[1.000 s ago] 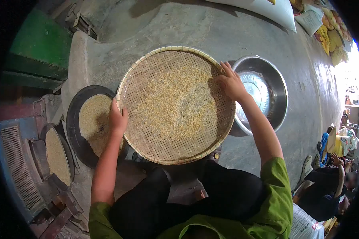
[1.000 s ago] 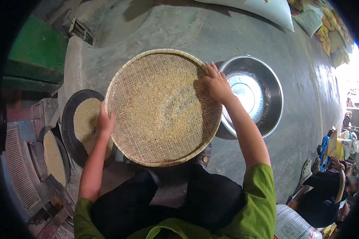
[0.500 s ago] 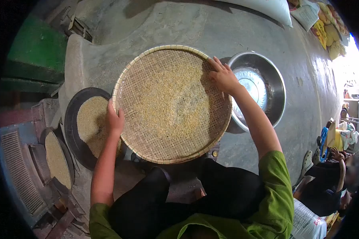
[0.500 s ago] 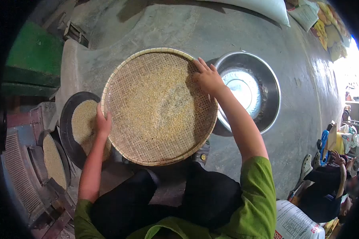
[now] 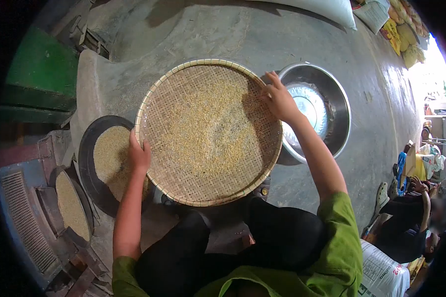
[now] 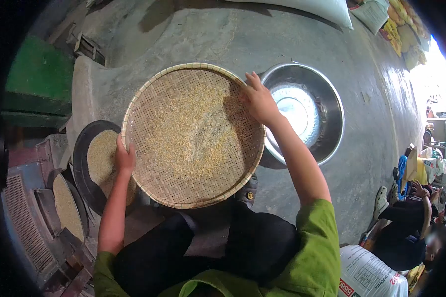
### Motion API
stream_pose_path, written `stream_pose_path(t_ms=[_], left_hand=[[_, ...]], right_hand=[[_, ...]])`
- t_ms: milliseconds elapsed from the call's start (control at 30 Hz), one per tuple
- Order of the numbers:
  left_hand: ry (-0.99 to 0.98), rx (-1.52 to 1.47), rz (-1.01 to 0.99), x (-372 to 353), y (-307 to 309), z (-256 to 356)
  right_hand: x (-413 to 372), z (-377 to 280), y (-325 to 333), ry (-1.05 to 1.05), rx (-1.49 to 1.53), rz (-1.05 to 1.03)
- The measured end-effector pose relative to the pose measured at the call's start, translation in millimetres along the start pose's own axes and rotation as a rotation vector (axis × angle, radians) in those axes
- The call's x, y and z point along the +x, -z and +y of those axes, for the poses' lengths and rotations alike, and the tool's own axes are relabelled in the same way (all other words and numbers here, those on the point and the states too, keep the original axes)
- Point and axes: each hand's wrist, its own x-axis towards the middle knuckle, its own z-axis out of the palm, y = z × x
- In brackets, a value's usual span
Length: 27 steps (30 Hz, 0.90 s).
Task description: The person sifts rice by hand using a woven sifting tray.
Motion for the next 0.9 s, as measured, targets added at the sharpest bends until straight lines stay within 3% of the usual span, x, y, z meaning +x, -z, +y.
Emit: stream_pose_path(t_ms=[167,267,333,400,467,667,900], left_hand=[[0.035,-0.088,-0.035,-0.3,0.6,3.2],[0.001,-0.103,-0.009,0.5,-3.8,-5.0],[0.019,-0.072,-0.010,0.0,-1.1,-0.5],[0.005,-0.101,-0.014,0.7,-3.3,-4.8],[-0.006,-0.120,-0.012,0.6,-0.6,0.3],[0.025,-0.024,-0.034,-0.7,3.2,6.4],[0.030,-0.021,-0.036,-0.8,2.4,4.9]], right_hand=[[-41.6,16.9,24.7,-0.179,0.068,0.191],[-72.6,76.2,16.3,-0.389,0.065,0.305],[-95.4,121.4,0.6,-0.417,-0.012,0.357],[-111.2,140.8,-3.7,-0.605,0.013,0.257],[-130.2,161.5,-16.7,-0.666,-0.026,0.181],[-162.4,166.7,-15.1,-0.684,-0.175,-0.009],[-162.4,161.2,-13.3,-0.736,-0.160,-0.019]])
